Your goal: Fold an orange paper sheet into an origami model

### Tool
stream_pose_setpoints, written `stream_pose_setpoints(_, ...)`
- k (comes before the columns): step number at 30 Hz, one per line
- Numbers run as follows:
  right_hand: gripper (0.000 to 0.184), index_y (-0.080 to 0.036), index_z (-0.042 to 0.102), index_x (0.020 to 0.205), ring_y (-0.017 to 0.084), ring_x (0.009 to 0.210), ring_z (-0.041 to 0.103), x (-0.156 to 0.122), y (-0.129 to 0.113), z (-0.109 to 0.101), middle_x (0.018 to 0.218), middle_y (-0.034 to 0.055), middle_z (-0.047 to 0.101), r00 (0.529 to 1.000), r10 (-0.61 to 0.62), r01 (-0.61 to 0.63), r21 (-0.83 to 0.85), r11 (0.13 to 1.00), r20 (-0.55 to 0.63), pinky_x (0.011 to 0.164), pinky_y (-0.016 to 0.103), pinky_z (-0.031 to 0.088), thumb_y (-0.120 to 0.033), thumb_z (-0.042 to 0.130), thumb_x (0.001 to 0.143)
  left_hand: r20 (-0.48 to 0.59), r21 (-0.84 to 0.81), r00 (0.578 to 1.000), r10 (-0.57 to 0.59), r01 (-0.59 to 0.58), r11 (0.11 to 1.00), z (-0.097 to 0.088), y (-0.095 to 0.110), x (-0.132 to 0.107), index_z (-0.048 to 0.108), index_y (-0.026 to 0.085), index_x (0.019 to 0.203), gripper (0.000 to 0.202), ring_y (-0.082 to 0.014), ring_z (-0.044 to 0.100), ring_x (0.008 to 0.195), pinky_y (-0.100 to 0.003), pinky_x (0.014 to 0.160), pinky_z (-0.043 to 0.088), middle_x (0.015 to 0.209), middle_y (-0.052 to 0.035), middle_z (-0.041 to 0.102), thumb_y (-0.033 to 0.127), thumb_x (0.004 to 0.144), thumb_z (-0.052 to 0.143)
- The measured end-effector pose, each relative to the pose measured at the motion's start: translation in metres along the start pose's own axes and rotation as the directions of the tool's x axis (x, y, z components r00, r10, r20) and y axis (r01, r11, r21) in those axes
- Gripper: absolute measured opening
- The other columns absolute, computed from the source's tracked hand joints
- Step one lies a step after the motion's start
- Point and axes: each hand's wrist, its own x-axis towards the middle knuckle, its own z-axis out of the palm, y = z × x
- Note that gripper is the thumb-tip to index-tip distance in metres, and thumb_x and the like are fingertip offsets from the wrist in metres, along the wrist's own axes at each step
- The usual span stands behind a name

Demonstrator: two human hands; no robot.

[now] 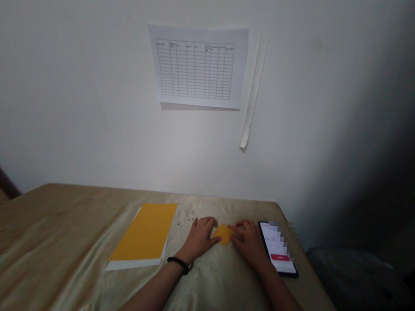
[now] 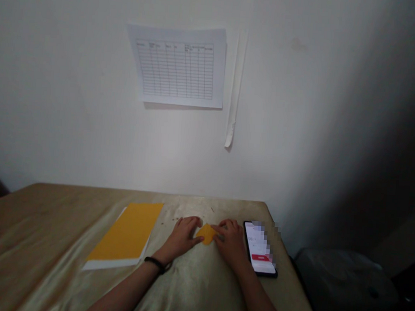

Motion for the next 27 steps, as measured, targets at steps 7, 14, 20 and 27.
stream_pose_setpoints(7, 0.013, -0.031, 0.078, 0.095, 0.024, 0.109, 0.053, -0.002, 0.003, -0.001, 0.108, 0.0049, 0.065, 1.0, 0.01, -0.01, -0.029, 1.0, -0.008, 0.1, 0.04, 0.034, -0.032, 0.069, 0.086, -0.004, 0.019, 1.0, -0.019, 0.019, 1.0, -0.002, 0.002, 0.002, 0.071, 0.03, 0.107, 0.021, -0.0259, 0.053, 0.127, -0.052, 0.113, 0.028, 0.132, -0.0063, 0.061, 0.032, 0.086, 0.07)
stream_pose_setpoints(14, 0.006, -0.028, 0.077, 0.085, 0.025, 0.107, 0.052, -0.003, -0.002, -0.001, 0.102, 0.0051, 0.065, 0.999, 0.032, -0.033, -0.023, 0.999, -0.036, 0.098, 0.039, 0.035, -0.03, 0.072, 0.082, 0.01, 0.031, 0.999, -0.037, 0.037, 0.999, -0.002, 0.006, -0.002, 0.071, 0.028, 0.112, 0.041, -0.0313, 0.049, 0.132, -0.059, 0.116, 0.021, 0.137, -0.01, 0.058, 0.048, 0.076, 0.078)
stream_pose_setpoints(20, 0.01, -0.029, 0.077, 0.081, 0.024, 0.105, 0.052, -0.005, -0.008, -0.001, 0.1, 0.0046, 0.065, 0.997, 0.018, -0.015, 0.036, 0.999, -0.072, 0.097, 0.038, 0.037, -0.023, 0.07, 0.08, 0.014, 0.036, 0.999, -0.052, 0.052, 0.998, 0.001, 0.005, -0.001, 0.07, 0.028, 0.111, 0.043, -0.0321, 0.047, 0.133, -0.059, 0.117, 0.02, 0.139, -0.0092, 0.056, 0.049, 0.074, 0.079)
stream_pose_setpoints(27, 0.01, -0.029, 0.077, 0.072, 0.025, 0.109, 0.05, -0.011, -0.014, 0.004, 0.103, 0.0045, 0.064, 1.0, 0.003, -0.004, 0.13, 0.992, 0.005, 0.102, 0.037, 0.036, -0.021, 0.072, 0.076, 0.011, 0.051, 0.999, -0.042, 0.041, 0.998, 0.005, 0.002, 0.0, 0.069, 0.029, 0.111, 0.043, -0.0309, 0.047, 0.133, -0.058, 0.117, 0.02, 0.14, -0.0093, 0.055, 0.053, 0.076, 0.077)
